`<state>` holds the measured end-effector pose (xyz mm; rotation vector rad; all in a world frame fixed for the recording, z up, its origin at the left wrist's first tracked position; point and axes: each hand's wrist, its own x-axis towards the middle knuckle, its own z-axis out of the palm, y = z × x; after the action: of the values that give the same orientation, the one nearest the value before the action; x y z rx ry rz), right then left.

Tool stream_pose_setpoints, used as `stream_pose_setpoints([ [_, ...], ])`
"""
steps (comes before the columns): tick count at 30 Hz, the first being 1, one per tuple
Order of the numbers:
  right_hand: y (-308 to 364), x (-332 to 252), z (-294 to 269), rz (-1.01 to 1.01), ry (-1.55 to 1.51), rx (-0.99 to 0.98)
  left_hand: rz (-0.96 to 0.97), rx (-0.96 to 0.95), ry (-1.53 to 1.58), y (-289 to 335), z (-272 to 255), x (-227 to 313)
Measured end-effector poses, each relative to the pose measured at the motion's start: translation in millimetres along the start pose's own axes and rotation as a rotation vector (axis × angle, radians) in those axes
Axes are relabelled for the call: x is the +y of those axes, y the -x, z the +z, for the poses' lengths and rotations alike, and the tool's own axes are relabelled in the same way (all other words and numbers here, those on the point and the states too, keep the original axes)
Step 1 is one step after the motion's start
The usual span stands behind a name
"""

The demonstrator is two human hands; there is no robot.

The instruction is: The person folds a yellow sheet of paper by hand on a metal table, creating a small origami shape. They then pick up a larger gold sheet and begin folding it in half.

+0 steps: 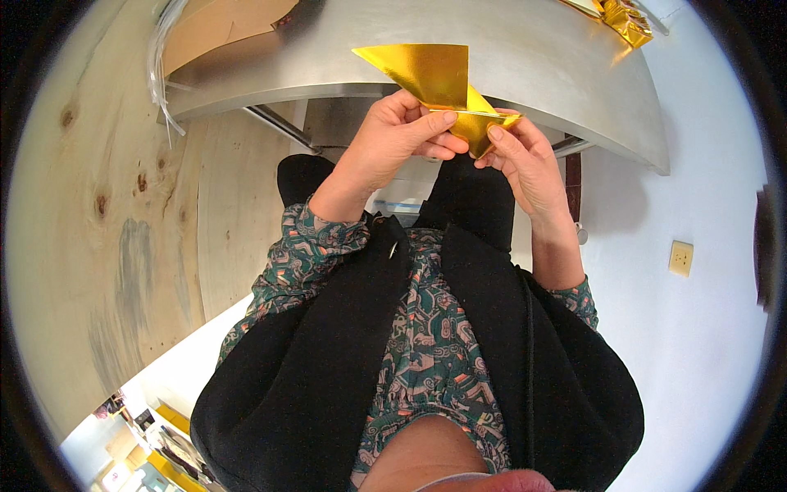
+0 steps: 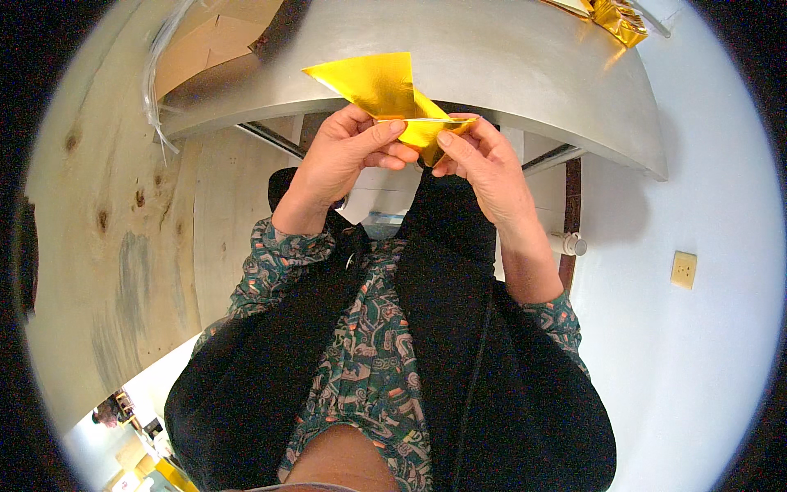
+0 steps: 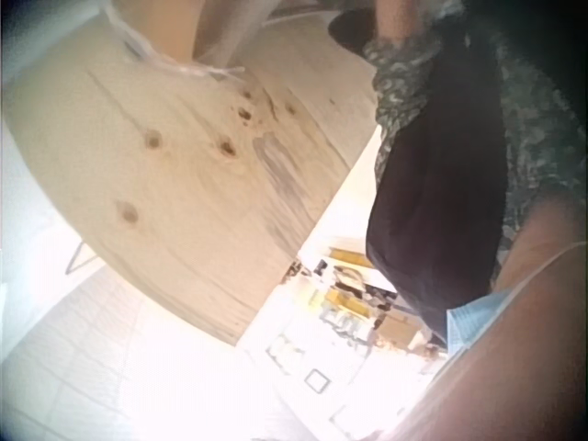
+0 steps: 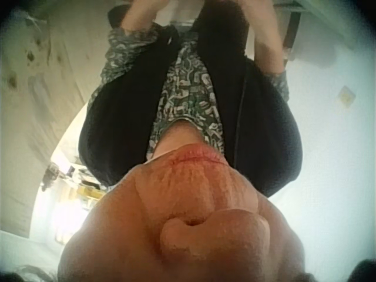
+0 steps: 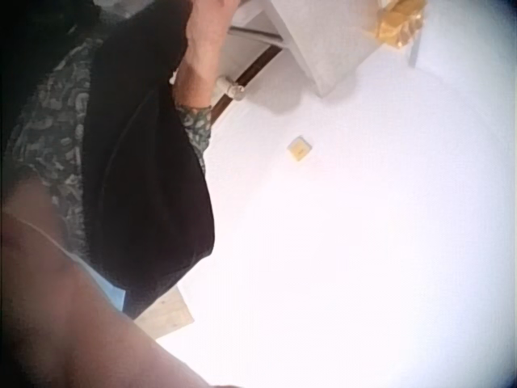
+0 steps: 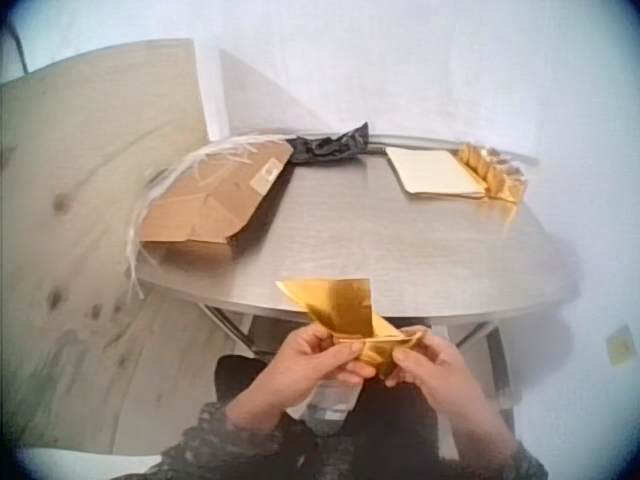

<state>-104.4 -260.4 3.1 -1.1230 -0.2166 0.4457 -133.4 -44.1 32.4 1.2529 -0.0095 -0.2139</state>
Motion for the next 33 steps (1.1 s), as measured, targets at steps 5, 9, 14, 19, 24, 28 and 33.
stream_pose_setpoints([
  [5, 1, 4, 2, -0.029, 0.03, -0.024, 0.002, 0.0, -0.086, 3, 2, 2],
  [9, 1, 8, 2, -0.015, 0.013, -0.01, -0.007, 0.034, -0.041, 5, 3, 0],
  [14, -1, 7, -1, -0.009, 0.037, -0.007, -0.004, 0.023, -0.06, 4, 0, -2],
  [19, -1, 5, -3, 0.035, 0.073, 0.013, -0.056, -0.041, -0.153, 2, -9, -2],
  [24, -2, 6, -3, 0.047, 0.091, 0.019, -0.077, -0.112, -0.176, 3, -16, -3],
  [28, -2, 8, -3, 0.044, 0.069, 0.014, -0.084, -0.095, -0.191, 2, -18, -5],
  [33, 0, 13, -1, 0.039, 0.039, -0.004, -0.086, -0.032, -0.171, 1, -17, -7],
])
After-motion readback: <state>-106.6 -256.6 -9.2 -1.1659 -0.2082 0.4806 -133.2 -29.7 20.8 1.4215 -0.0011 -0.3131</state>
